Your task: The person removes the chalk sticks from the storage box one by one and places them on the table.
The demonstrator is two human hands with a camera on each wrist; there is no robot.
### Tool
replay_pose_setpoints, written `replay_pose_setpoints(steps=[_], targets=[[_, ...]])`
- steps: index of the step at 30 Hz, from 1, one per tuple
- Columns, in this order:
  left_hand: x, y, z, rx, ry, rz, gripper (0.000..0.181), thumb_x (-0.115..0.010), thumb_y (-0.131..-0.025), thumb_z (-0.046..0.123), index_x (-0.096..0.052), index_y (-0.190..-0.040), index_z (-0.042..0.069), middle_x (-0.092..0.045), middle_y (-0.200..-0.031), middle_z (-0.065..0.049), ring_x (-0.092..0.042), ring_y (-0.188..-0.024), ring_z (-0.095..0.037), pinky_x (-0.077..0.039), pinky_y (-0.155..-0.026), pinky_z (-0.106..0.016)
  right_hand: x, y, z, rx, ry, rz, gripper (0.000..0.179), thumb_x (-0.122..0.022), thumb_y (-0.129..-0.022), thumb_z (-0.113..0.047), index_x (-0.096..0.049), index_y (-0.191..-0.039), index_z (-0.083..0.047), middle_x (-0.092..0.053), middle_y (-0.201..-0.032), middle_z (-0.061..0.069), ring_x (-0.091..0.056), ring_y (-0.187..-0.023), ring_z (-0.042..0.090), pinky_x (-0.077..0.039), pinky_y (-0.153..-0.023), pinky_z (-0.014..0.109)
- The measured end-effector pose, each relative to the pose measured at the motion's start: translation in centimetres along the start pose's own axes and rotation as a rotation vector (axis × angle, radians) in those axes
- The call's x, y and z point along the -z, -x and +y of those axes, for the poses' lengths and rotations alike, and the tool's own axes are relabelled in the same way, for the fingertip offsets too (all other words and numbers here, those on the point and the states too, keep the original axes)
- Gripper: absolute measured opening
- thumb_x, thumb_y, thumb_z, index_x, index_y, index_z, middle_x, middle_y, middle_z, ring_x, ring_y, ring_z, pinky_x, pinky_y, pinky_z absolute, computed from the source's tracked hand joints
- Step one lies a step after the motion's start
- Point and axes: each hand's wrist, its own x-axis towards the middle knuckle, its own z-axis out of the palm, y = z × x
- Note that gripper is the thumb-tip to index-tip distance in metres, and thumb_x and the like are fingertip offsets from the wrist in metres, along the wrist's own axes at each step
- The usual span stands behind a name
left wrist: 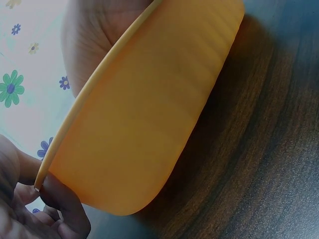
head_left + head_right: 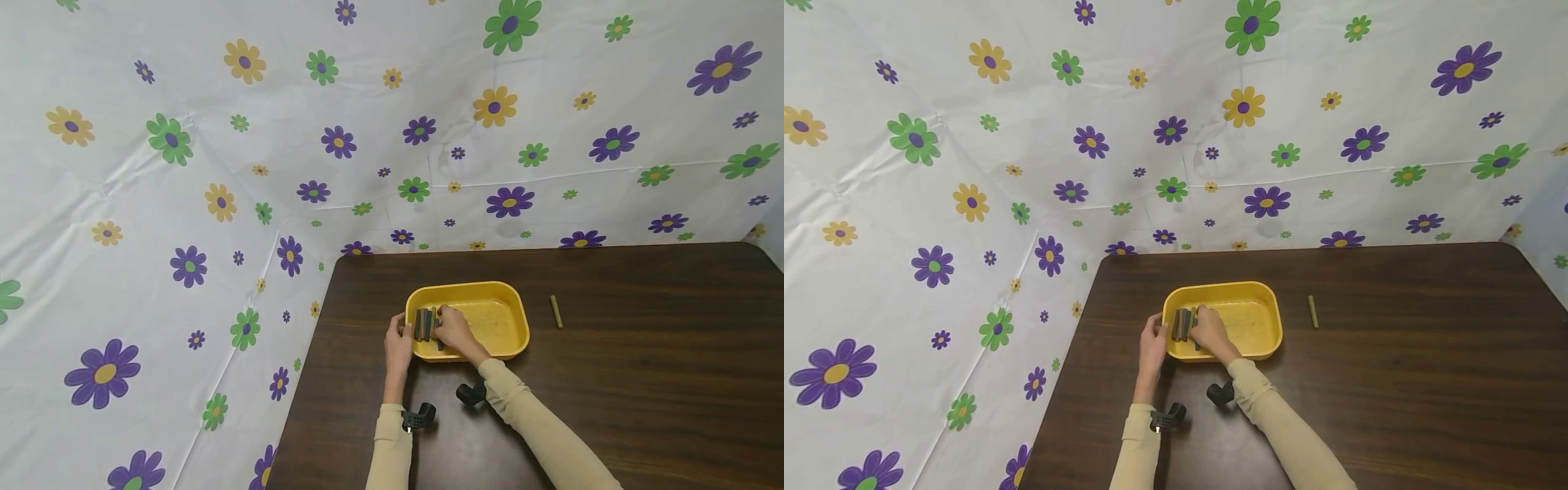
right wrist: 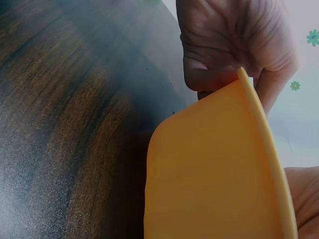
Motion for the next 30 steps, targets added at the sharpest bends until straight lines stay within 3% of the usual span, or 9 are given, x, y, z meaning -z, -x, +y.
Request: replay_pose_setpoints(steps=[12,19,26,30], targets=[[-0.02,-0.18,0.08,-0.009,0.0,0.006,0.031,-0.055,-0.106,0.007,-0.062,-0.135,0.0,-0.06,-0.086,-0.014,-0.048,-0.064,-0.016,-0.04,-0.059,-0.03,0.19,-0.27,0.17,0.03,0.002,-0.006,0.048,-0.083,-0.079,0.005,-0.062,-0.121,0.013,-0.068,-0.091,0.018,-0.065,-0.078,0.028,-0.055,-0.071,0.042],[-0.06,-0.08,-0.03,0.006,0.01,0.017,0.031,-0.056,-0.106,0.007,-0.063,-0.135,0.0,-0.059,-0.085,-0.009,-0.048,-0.066,-0.015,-0.04,-0.06,-0.03,0.44,-0.29,0.29,0.067,0.04,-0.03,0.042,-0.085,-0.076,0.006,-0.066,-0.113,0.013,-0.067,-0.087,0.016,-0.062,-0.076,0.026,-0.055,-0.071,0.041],[-0.1,0.12,-0.03,0.008,0.0,0.022,0.03,-0.056,-0.106,0.008,-0.063,-0.134,0.001,-0.058,-0.086,-0.009,-0.049,-0.068,-0.016,-0.041,-0.062,-0.032,0.6,-0.11,0.07,0.048,0.033,-0.049,0.038,-0.079,-0.08,0.01,-0.066,-0.115,0.013,-0.07,-0.093,0.019,-0.063,-0.076,0.025,-0.056,-0.07,0.039],[-0.14,0.17,0.01,0.008,-0.003,0.024,0.03,-0.056,-0.106,0.008,-0.063,-0.134,0.001,-0.059,-0.086,-0.009,-0.05,-0.068,-0.016,-0.041,-0.061,-0.031,0.83,0.02,-0.16,0.033,0.034,-0.074,0.038,-0.068,-0.081,0.014,-0.064,-0.118,0.014,-0.07,-0.096,0.021,-0.057,-0.072,0.023,-0.05,-0.063,0.033]])
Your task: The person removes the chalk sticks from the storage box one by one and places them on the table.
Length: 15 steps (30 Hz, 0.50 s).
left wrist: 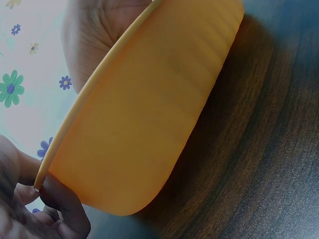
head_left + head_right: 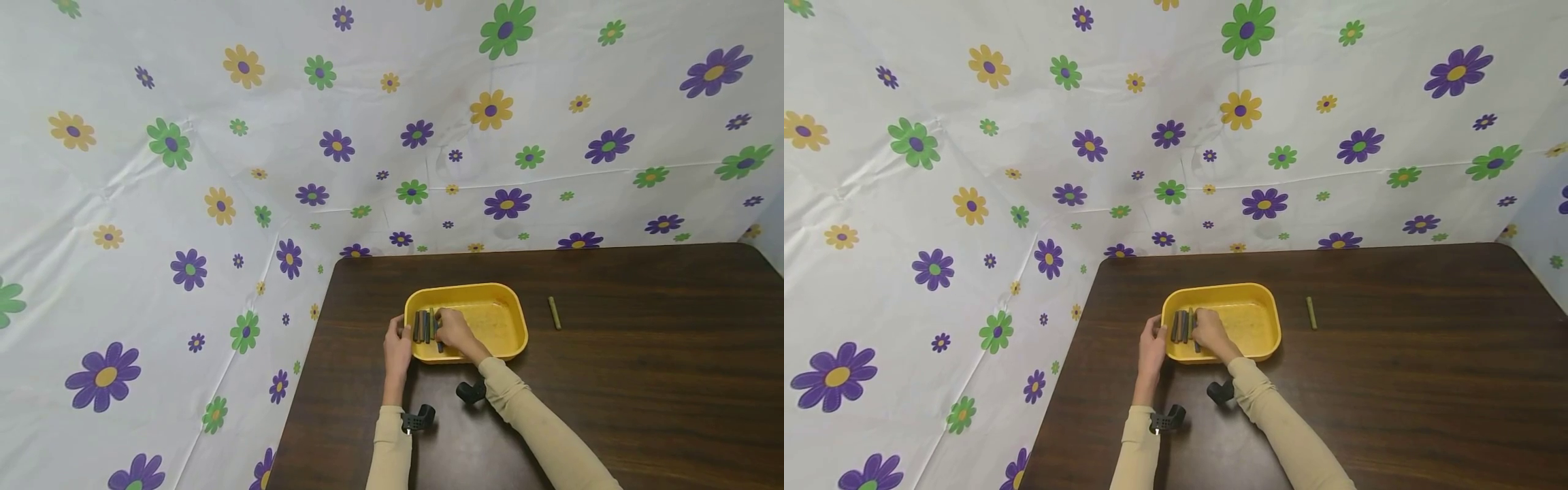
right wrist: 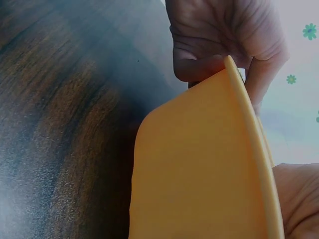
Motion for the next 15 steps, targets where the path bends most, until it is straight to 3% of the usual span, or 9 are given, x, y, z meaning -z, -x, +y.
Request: replay_pose_setpoints(steps=[4,9,15], targets=[[-0.09,-0.02,-0.04,0.008,-0.001,-0.001,0.03,-0.056,-0.106,0.008,-0.063,-0.134,0.002,-0.06,-0.087,-0.009,-0.051,-0.069,-0.017,-0.042,-0.061,-0.03,0.2,-0.03,-0.03,-0.015,-0.012,-0.022,0.039,-0.063,-0.08,0.015,-0.063,-0.12,0.016,-0.07,-0.097,0.022,-0.052,-0.07,0.021,-0.042,-0.06,0.03],[-0.07,-0.04,0.0,0.001,-0.003,0.0,0.029,-0.056,-0.105,0.007,-0.063,-0.133,0.002,-0.059,-0.085,-0.008,-0.05,-0.069,-0.016,-0.041,-0.062,-0.03,0.49,-0.2,0.28,-0.031,-0.061,-0.014,0.041,-0.067,-0.077,0.012,-0.066,-0.117,0.017,-0.07,-0.094,0.021,-0.052,-0.067,0.02,-0.043,-0.058,0.028],[0.04,-0.1,0.02,0.005,0.005,-0.01,0.031,-0.055,-0.106,0.008,-0.062,-0.135,0.001,-0.058,-0.086,-0.01,-0.049,-0.067,-0.016,-0.04,-0.061,-0.03,0.88,-0.18,0.84,-0.08,-0.221,-0.017,0.048,-0.069,-0.074,0.009,-0.065,-0.122,0.015,-0.068,-0.089,0.017,-0.053,-0.062,0.018,-0.044,-0.055,0.028]])
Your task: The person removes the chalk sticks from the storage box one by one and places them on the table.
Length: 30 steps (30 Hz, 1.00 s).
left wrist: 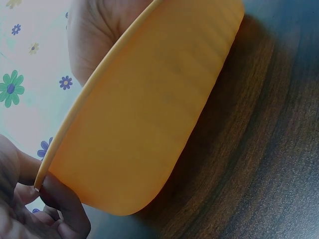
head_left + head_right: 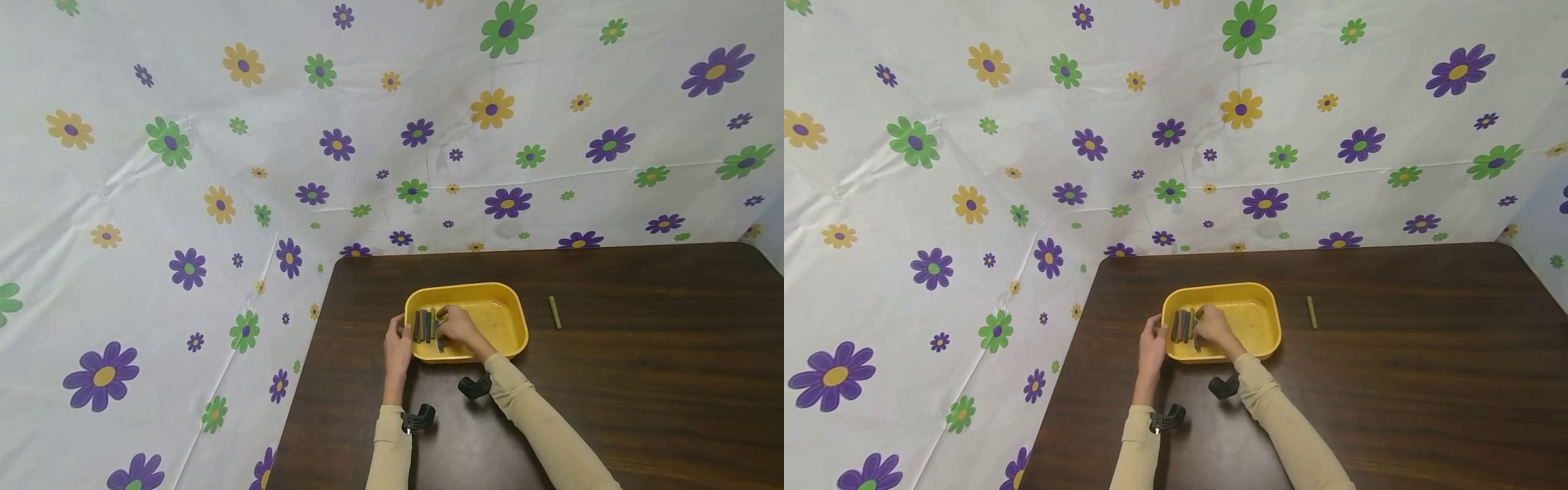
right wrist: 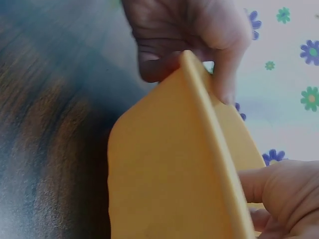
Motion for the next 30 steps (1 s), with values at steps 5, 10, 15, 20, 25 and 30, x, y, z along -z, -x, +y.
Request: replay_pose_setpoints(steps=[5,10,15,20,25,30], targets=[[0.0,-0.1,-0.1,-0.013,0.015,-0.005,0.031,-0.055,-0.106,0.007,-0.062,-0.135,0.0,-0.059,-0.085,-0.011,-0.048,-0.065,-0.015,-0.04,-0.059,-0.03,0.4,0.1,0.3,-0.094,-0.161,-0.022,0.05,-0.07,-0.08,0.007,-0.061,-0.128,0.013,-0.065,-0.09,0.015,-0.057,-0.062,0.016,-0.048,-0.057,0.028],[-0.1,-0.2,-0.2,-0.023,0.015,-0.004,0.031,-0.055,-0.106,0.007,-0.062,-0.134,0.0,-0.059,-0.084,-0.011,-0.047,-0.064,-0.015,-0.039,-0.058,-0.03,1.0,0.1,0.6,-0.164,-0.336,-0.06,0.05,-0.067,-0.084,0.007,-0.058,-0.132,0.014,-0.061,-0.083,0.011,-0.053,-0.058,0.015,-0.047,-0.055,0.027],[-0.1,-0.2,-0.3,-0.013,0.005,-0.003,0.03,-0.055,-0.106,0.009,-0.062,-0.135,0.001,-0.058,-0.084,-0.01,-0.047,-0.064,-0.015,-0.039,-0.058,-0.03,1.5,0.1,0.8,-0.21,-0.484,-0.104,0.052,-0.065,-0.087,0.008,-0.052,-0.137,0.015,-0.063,-0.086,0.012,-0.057,-0.065,0.014,-0.05,-0.059,0.026],[-0.1,-0.2,-0.3,-0.008,0.005,-0.002,0.03,-0.055,-0.106,0.008,-0.062,-0.135,0.001,-0.057,-0.085,-0.009,-0.048,-0.066,-0.016,-0.04,-0.059,-0.03,1.9,0.1,1.1,-0.233,-0.589,-0.112,0.052,-0.065,-0.091,0.008,-0.05,-0.14,0.015,-0.065,-0.098,0.016,-0.063,-0.077,0.015,-0.055,-0.067,0.028],[-0.1,-0.1,-0.2,-0.008,-0.003,-0.001,0.03,-0.055,-0.106,0.008,-0.062,-0.135,0.001,-0.057,-0.084,-0.008,-0.048,-0.066,-0.016,-0.04,-0.059,-0.03,2.5,0.3,1.2,-0.251,-0.687,-0.136,0.051,-0.064,-0.094,0.006,-0.048,-0.143,0.014,-0.066,-0.1,0.015,-0.065,-0.08,0.016,-0.056,-0.07,0.03],[-0.2,-0.1,-0.2,-0.007,-0.003,0.007,0.03,-0.055,-0.106,0.008,-0.063,-0.134,0.002,-0.058,-0.084,-0.008,-0.048,-0.066,-0.016,-0.04,-0.06,-0.031,3.1,0.5,1.4,-0.243,-0.757,-0.149,0.053,-0.063,-0.095,0.006,-0.046,-0.144,0.015,-0.068,-0.101,0.014,-0.067,-0.081,0.016,-0.056,-0.07,0.029]])
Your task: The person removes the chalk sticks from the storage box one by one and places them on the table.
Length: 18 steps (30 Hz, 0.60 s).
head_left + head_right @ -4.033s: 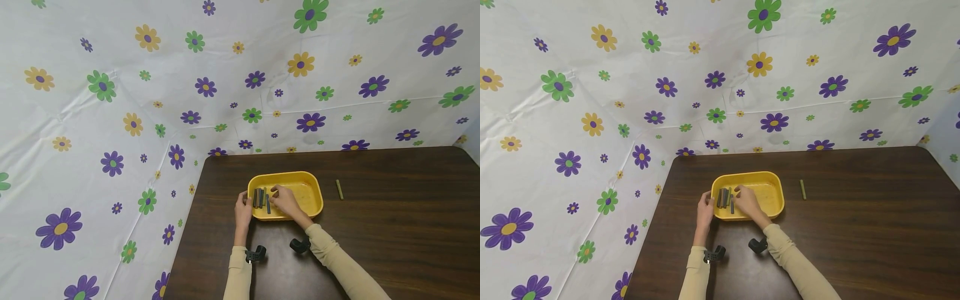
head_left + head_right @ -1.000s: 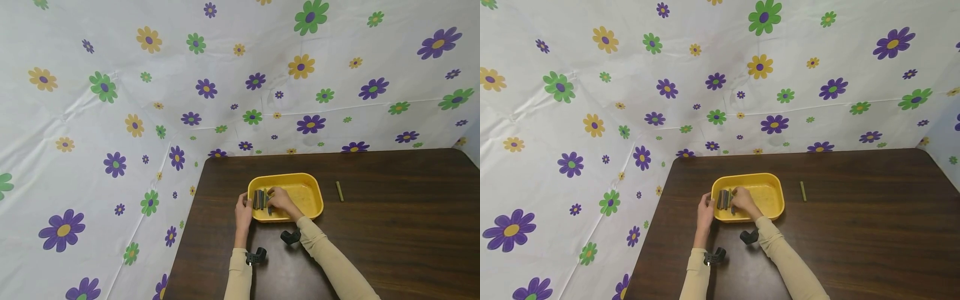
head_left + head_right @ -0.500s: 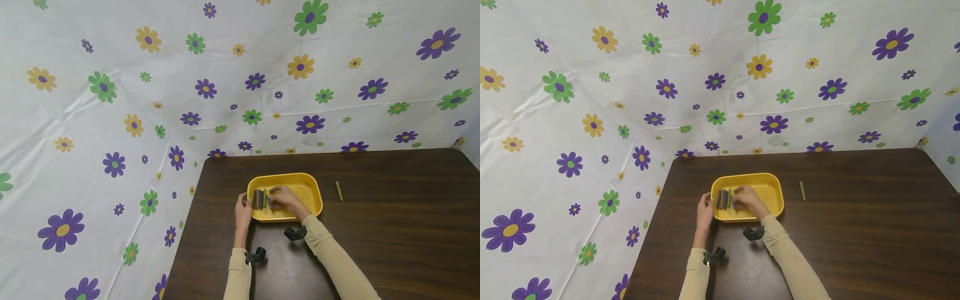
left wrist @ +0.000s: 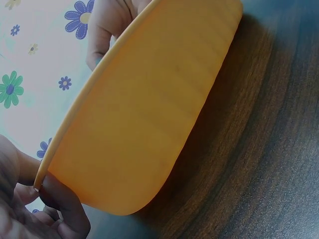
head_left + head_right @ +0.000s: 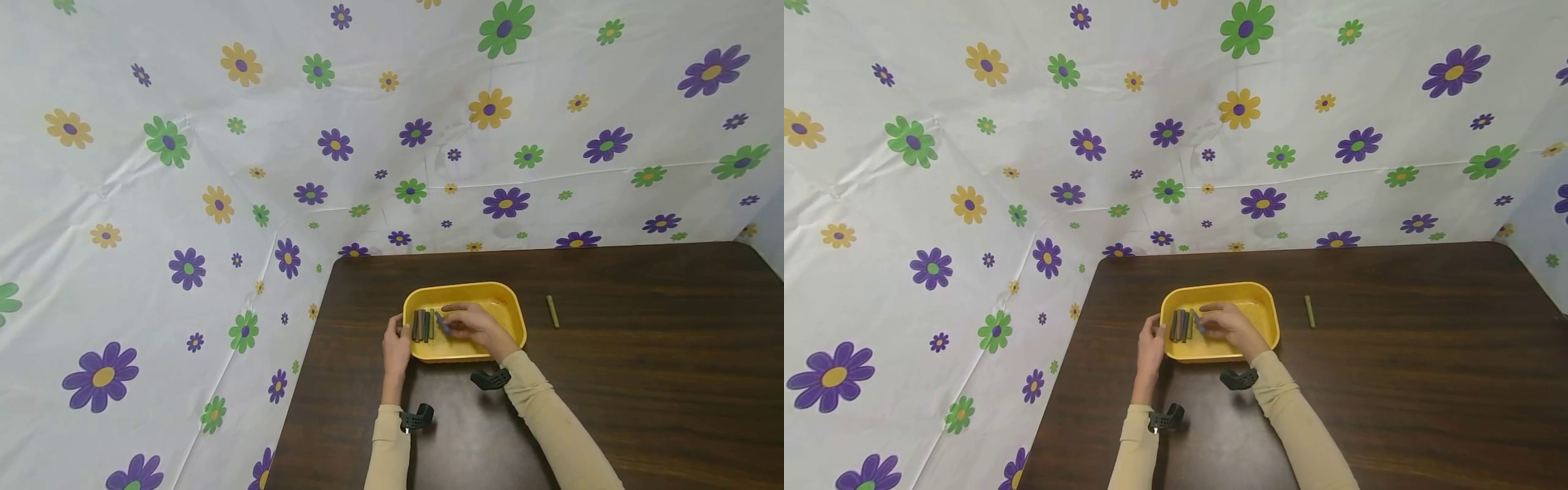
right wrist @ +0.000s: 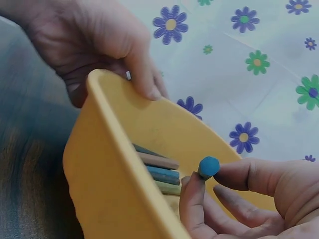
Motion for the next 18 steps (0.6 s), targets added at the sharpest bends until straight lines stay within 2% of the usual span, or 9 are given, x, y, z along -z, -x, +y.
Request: replay_pose_setpoints(steps=[7,14,18], targets=[[0.0,0.2,-0.1,-0.001,0.004,0.007,0.029,-0.055,-0.106,0.008,-0.063,-0.134,0.002,-0.061,-0.089,-0.012,-0.052,-0.071,-0.018,-0.042,-0.062,-0.032,0.7,0.1,-0.5,0.01,-0.02,-0.012,0.057,-0.062,-0.096,0.005,-0.042,-0.15,0.012,-0.066,-0.103,0.012,-0.066,-0.083,0.015,-0.055,-0.072,0.03],[0.1,0.2,0.0,-0.002,0.006,0.002,0.03,-0.055,-0.107,0.008,-0.063,-0.135,0.002,-0.06,-0.088,-0.011,-0.051,-0.069,-0.017,-0.042,-0.062,-0.032,1.4,0.7,-1.1,0.026,-0.081,-0.067,0.058,-0.06,-0.101,0.005,-0.037,-0.153,0.01,-0.07,-0.119,0.019,-0.069,-0.099,0.021,-0.056,-0.075,0.029],[0.1,0.2,0.0,-0.008,0.015,0.003,0.029,-0.055,-0.107,0.008,-0.063,-0.134,0.002,-0.059,-0.088,-0.012,-0.049,-0.068,-0.016,-0.041,-0.062,-0.032,1.9,1.1,-1.5,0.043,-0.075,-0.085,0.057,-0.06,-0.102,0.003,-0.036,-0.154,0.01,-0.073,-0.115,0.014,-0.071,-0.101,0.021,-0.058,-0.077,0.029]])
